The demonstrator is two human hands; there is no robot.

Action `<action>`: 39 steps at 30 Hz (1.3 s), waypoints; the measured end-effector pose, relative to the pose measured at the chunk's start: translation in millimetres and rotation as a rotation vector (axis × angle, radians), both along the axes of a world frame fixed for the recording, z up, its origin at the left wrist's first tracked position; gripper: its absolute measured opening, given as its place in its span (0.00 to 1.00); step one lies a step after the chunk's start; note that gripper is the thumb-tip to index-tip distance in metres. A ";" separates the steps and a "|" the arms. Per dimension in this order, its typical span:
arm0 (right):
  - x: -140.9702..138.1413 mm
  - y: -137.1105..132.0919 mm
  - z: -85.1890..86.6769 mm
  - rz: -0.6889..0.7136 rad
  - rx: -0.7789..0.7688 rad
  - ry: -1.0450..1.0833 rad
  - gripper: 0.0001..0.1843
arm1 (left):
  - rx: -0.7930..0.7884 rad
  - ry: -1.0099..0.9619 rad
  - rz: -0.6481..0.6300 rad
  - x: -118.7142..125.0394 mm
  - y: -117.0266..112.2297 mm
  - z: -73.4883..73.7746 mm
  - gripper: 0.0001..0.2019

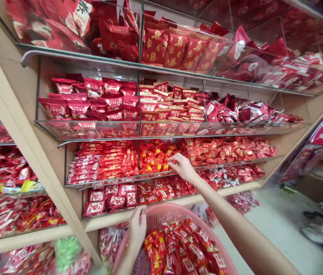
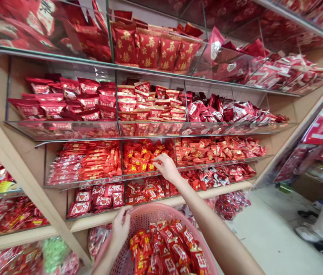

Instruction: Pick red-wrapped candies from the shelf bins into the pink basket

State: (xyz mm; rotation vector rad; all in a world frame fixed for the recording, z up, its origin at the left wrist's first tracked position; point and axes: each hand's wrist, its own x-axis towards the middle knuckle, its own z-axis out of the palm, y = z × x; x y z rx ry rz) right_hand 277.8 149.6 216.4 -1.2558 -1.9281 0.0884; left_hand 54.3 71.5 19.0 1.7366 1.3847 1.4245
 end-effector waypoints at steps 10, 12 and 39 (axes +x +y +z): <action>-2.3 7.1 -11.4 0.013 -0.036 0.124 0.06 | -0.012 -0.009 -0.005 0.1 -1.1 0.4 0.11; -2.4 6.9 -11.0 0.015 -0.031 0.135 0.07 | -0.010 -0.008 -0.002 0.2 -1.3 0.4 0.12; -20.1 -102.3 -52.2 0.202 -0.170 0.179 0.09 | 0.025 -0.010 0.007 2.9 0.9 1.7 0.10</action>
